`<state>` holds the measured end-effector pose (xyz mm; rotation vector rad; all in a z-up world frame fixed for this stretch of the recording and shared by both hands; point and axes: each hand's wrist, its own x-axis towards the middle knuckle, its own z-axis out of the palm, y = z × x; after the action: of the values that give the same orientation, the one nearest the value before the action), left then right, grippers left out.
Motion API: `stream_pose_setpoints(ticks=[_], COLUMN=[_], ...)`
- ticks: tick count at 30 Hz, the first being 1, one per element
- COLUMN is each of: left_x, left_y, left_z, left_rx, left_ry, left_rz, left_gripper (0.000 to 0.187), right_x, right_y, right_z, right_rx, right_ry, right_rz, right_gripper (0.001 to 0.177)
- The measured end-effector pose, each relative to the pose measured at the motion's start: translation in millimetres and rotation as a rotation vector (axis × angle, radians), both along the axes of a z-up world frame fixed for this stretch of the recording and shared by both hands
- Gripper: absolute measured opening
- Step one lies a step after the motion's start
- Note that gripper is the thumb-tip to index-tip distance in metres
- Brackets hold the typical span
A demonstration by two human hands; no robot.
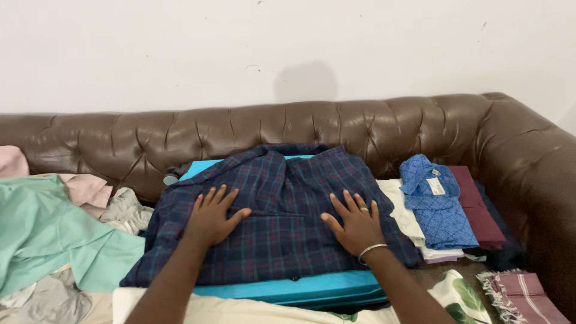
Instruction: The person folds a dark plaid shirt on a blue suitcase, then picks up a light green shirt, buttons it, and folds it on top of the suitcase.
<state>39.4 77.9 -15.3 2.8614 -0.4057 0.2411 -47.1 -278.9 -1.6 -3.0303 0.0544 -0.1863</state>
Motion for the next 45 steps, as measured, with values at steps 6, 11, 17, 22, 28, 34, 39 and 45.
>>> stream_pose_setpoints(ticks=[6, 11, 17, 22, 28, 34, 39, 45], left_x=[-6, -29, -25, 20, 38, 38, 32, 32], left_y=[-3, -11, -21, -44, -51, -52, -54, -52], left_z=[-18, -8, 4, 9, 3, -7, -7, -12], left_rx=[0.017, 0.081, 0.091, -0.128, 0.009, 0.012, -0.013, -0.005], left_ry=[-0.176, -0.201, -0.305, -0.193, -0.115, -0.15, -0.181, -0.19], left_rz=[0.214, 0.409, 0.285, -0.126, 0.075, 0.357, 0.414, 0.413], left_gripper=[0.109, 0.112, 0.094, 0.091, 0.103, 0.117, 0.115, 0.112], right_x=[11, 7, 31, 96, 116, 128, 138, 106], right_y=[-4, 5, 11, 38, 65, 66, 62, 34], right_z=[-18, -6, 2, 2, 12, 11, 16, 10], right_rx=[-0.019, -0.009, 0.12, 0.118, 0.073, 0.138, 0.15, 0.024], right_ry=[-0.001, 0.037, -0.145, -0.248, 0.055, 0.037, 0.064, -0.075], right_rz=[-0.13, -0.208, -0.05, 0.212, 0.03, -0.217, -0.218, -0.088], right_gripper=[0.087, 0.093, 0.082, 0.08, 0.091, 0.098, 0.1, 0.089])
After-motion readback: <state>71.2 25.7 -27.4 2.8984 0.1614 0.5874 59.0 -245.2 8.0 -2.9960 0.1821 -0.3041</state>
